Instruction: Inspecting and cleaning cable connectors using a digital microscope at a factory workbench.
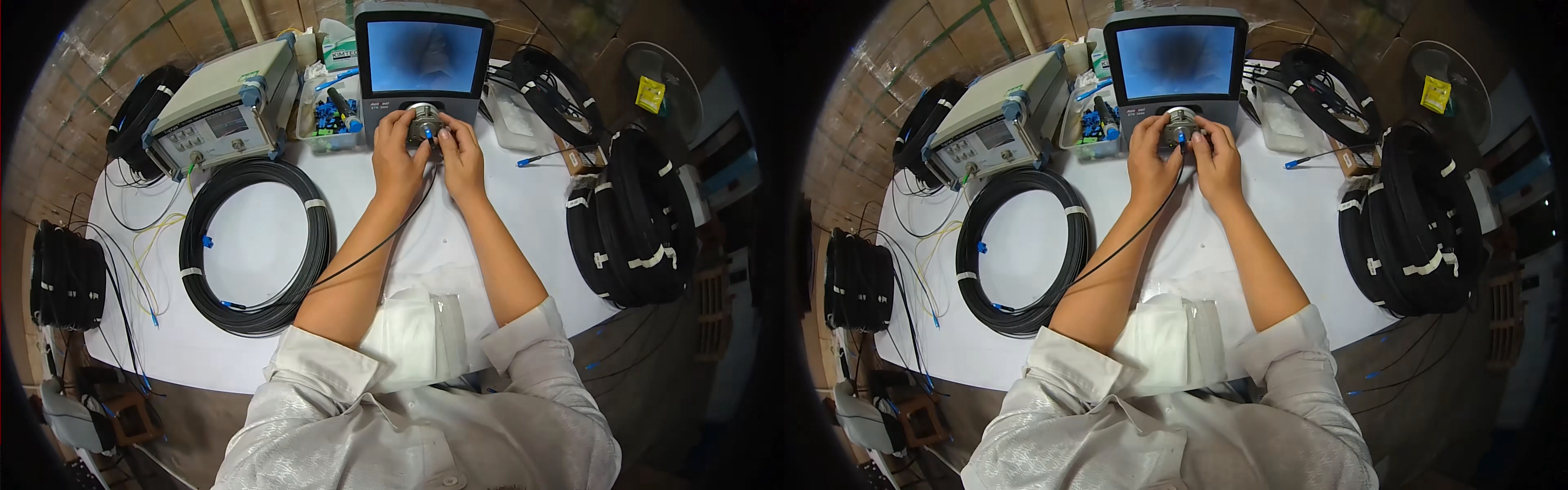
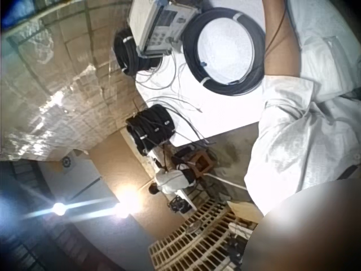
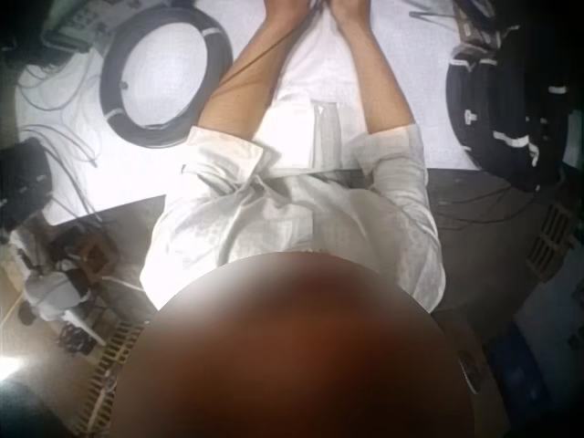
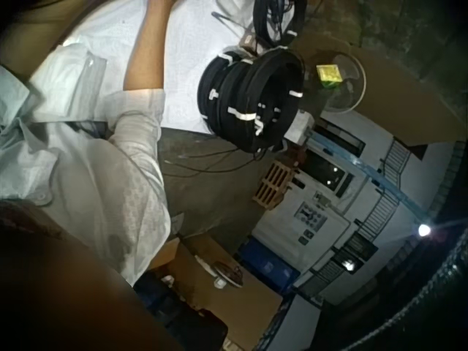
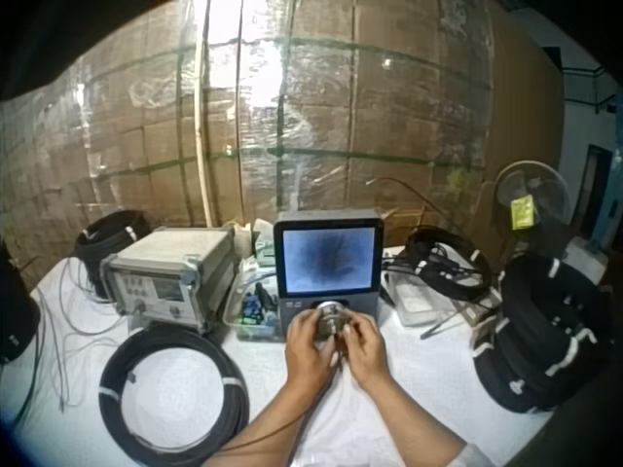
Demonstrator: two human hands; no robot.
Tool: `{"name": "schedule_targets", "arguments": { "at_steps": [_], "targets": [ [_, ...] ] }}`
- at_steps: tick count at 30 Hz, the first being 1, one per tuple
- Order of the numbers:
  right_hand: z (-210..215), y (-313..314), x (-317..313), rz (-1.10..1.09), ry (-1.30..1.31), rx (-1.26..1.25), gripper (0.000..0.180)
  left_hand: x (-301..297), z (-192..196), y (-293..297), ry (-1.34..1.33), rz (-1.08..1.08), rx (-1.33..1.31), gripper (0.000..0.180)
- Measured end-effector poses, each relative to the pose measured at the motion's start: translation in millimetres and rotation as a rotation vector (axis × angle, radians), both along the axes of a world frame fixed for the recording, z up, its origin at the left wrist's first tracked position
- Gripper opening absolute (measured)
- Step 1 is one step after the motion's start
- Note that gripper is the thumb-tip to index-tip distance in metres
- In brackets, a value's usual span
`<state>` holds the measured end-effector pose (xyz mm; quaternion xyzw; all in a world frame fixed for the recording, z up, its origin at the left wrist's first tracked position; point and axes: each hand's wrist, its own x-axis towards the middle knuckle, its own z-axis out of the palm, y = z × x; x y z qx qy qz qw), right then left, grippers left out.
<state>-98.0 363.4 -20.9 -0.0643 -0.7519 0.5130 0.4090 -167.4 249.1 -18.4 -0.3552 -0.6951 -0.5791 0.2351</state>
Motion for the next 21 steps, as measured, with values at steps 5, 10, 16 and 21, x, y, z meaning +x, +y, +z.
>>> {"name": "schedule_targets", "arguments": {
  "at_steps": [5, 10, 16, 21],
  "targets": [
    [-14.1, -2.8, 0.6, 0.037, 0.023, -0.187, 0.033, 6.5, 3.4, 0.9, 0.024, -0.014, -0.006, 0.062],
    [-24.3, -3.5, -1.1, 0.118, 0.093, -0.250, 0.038, 9.0, 1.9, 1.4, -0.075, 0.004, 0.021, 0.059],
    [-17.3, -10.8, -3.8, 0.140, 0.072, -0.241, 0.040, 4.7, -6.7, -1.6, -0.150, -0.012, 0.072, 0.050],
    [-23.3, -3.8, -5.6, 0.132, 0.043, -0.248, 0.041, 5.1, -5.9, 3.6, -0.147, -0.024, 0.078, 0.052]
  ]
}}
